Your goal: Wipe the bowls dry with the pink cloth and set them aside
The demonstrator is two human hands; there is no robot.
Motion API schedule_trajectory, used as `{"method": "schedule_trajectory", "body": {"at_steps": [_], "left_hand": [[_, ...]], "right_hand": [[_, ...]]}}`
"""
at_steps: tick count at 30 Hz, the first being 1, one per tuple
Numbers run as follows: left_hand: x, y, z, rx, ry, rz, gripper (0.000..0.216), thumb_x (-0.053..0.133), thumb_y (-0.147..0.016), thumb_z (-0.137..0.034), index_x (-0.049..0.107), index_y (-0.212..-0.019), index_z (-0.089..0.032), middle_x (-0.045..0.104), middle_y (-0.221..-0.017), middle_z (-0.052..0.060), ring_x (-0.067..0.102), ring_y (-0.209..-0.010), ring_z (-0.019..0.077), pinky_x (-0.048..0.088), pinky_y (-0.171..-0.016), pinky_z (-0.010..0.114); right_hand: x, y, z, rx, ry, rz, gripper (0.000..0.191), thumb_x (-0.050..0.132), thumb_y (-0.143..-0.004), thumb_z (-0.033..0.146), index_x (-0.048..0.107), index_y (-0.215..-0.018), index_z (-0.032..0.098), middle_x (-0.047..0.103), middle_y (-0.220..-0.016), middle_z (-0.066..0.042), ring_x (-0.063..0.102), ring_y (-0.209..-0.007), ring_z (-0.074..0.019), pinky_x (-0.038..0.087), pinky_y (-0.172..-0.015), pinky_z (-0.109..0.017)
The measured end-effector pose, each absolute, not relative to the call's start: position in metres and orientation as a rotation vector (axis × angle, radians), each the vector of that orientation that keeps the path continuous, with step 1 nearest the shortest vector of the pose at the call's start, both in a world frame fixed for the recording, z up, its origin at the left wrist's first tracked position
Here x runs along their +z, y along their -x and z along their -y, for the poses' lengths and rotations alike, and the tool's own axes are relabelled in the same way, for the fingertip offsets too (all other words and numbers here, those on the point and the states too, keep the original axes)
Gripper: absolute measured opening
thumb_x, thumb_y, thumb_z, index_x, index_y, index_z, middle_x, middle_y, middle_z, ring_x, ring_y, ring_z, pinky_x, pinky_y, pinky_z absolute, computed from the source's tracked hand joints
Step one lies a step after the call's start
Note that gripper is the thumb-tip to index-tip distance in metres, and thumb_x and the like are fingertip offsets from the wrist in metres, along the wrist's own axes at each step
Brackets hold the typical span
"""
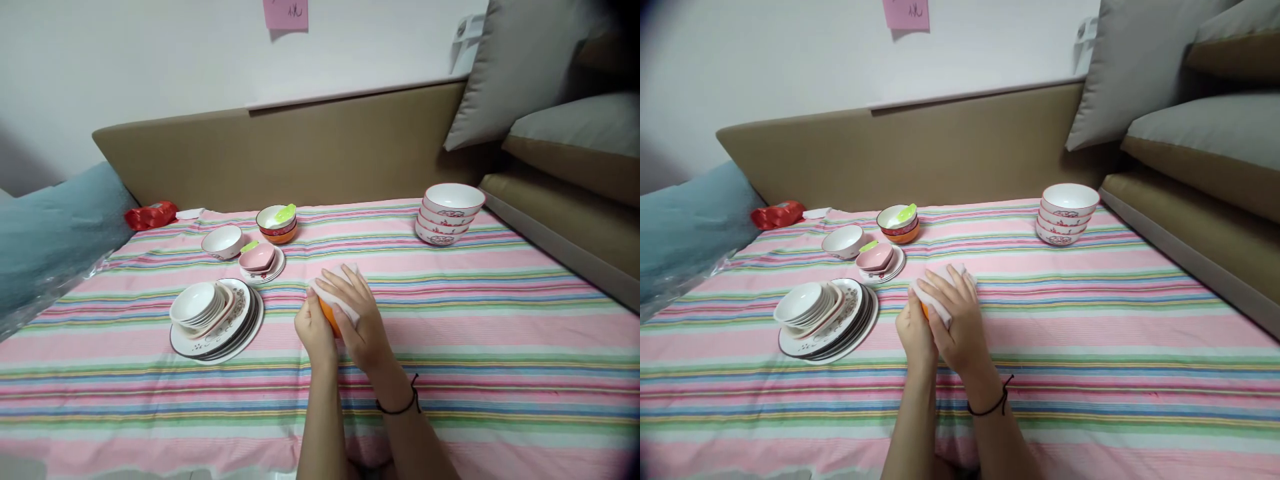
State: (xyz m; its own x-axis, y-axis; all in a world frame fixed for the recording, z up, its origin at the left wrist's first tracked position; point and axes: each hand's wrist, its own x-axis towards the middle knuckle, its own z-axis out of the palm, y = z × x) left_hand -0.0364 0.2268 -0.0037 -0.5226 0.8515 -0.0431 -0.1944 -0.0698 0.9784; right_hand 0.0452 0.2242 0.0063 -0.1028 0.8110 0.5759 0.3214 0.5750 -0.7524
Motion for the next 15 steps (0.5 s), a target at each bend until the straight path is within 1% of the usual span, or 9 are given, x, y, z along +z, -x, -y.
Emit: {"method": "schedule_trajectory", "body": {"at_steps": [2,5,6,7,8,10,12,13,15], "left_hand": [[-0.002,0.035,-0.227,1.696,-0.688,-1.411,0.058,0.054,-0.075,-0.070,0.041,-0.053,-0.018,0.038,-0.050,-0.004,0.033,-0.048,0.0088,0.028,-0.045,0.022],[-0.001,0.035,-0.226,1.694,-0.662,-1.350,0.060,0.055,-0.072,-0.073,0.034,-0.052,-0.020,0.034,-0.049,-0.004,0.031,-0.046,0.0084,0.027,-0.044,0.023],[0.000,0.034,-0.226,1.682,-0.676,-1.346,0.060,0.055,-0.072,-0.073,0.033,-0.052,-0.020,0.033,-0.049,-0.004,0.030,-0.047,0.0085,0.027,-0.044,0.023],[0.000,0.034,-0.226,1.668,-0.698,-1.353,0.060,0.055,-0.072,-0.072,0.032,-0.052,-0.021,0.033,-0.049,-0.004,0.030,-0.047,0.0087,0.027,-0.044,0.023],[0.000,0.033,-0.226,1.657,-0.724,-1.374,0.060,0.053,-0.073,-0.072,0.032,-0.052,-0.021,0.032,-0.050,-0.004,0.030,-0.047,0.0088,0.026,-0.044,0.023],[0.000,0.031,-0.225,1.650,-0.775,-1.436,0.059,0.051,-0.076,-0.071,0.032,-0.052,-0.021,0.032,-0.049,-0.003,0.030,-0.048,0.0092,0.025,-0.044,0.023],[0.001,0.028,-0.225,1.657,-0.790,-1.483,0.058,0.049,-0.078,-0.070,0.034,-0.051,-0.020,0.033,-0.049,-0.003,0.030,-0.048,0.0095,0.025,-0.044,0.024],[0.001,0.026,-0.224,1.661,-0.789,-1.492,0.058,0.049,-0.079,-0.069,0.035,-0.051,-0.020,0.033,-0.049,-0.003,0.030,-0.048,0.0095,0.025,-0.044,0.024],[0.001,0.024,-0.224,1.660,-0.799,-1.478,0.058,0.049,-0.079,-0.068,0.034,-0.051,-0.020,0.033,-0.050,-0.003,0.030,-0.048,0.0095,0.024,-0.044,0.024]], "right_hand": [[0.003,-0.046,-0.227,0.570,0.998,1.581,0.041,0.036,-0.095,0.033,0.057,-0.130,0.031,0.052,-0.142,0.003,0.032,-0.140,-0.0219,0.015,-0.120,-0.048],[-0.010,-0.053,-0.235,0.803,1.085,1.231,0.046,0.027,-0.098,0.037,0.056,-0.131,0.025,0.053,-0.141,-0.002,0.044,-0.133,-0.0221,0.031,-0.114,-0.046],[-0.013,-0.056,-0.237,0.853,1.114,1.156,0.047,0.026,-0.098,0.038,0.057,-0.131,0.024,0.054,-0.139,-0.003,0.047,-0.131,-0.0221,0.034,-0.113,-0.045],[-0.014,-0.058,-0.237,0.859,1.137,1.144,0.047,0.026,-0.098,0.038,0.057,-0.131,0.024,0.055,-0.139,-0.003,0.047,-0.131,-0.0221,0.034,-0.113,-0.044],[-0.013,-0.059,-0.236,0.823,1.148,1.201,0.046,0.027,-0.098,0.038,0.057,-0.131,0.025,0.055,-0.139,-0.003,0.046,-0.132,-0.0221,0.031,-0.114,-0.045],[-0.006,-0.058,-0.231,0.671,1.120,1.426,0.043,0.033,-0.097,0.036,0.056,-0.131,0.028,0.052,-0.142,0.000,0.038,-0.138,-0.0223,0.022,-0.118,-0.047],[0.003,-0.056,-0.226,0.539,1.058,1.613,0.041,0.037,-0.095,0.033,0.056,-0.131,0.031,0.050,-0.144,0.002,0.032,-0.141,-0.0227,0.017,-0.119,-0.050],[0.006,-0.054,-0.225,0.510,1.044,1.636,0.040,0.037,-0.095,0.033,0.056,-0.131,0.031,0.050,-0.143,0.002,0.032,-0.141,-0.0226,0.017,-0.119,-0.050],[0.006,-0.053,-0.225,0.533,1.077,1.521,0.040,0.036,-0.096,0.033,0.057,-0.130,0.030,0.051,-0.142,0.001,0.036,-0.139,-0.0217,0.021,-0.118,-0.048]]}}
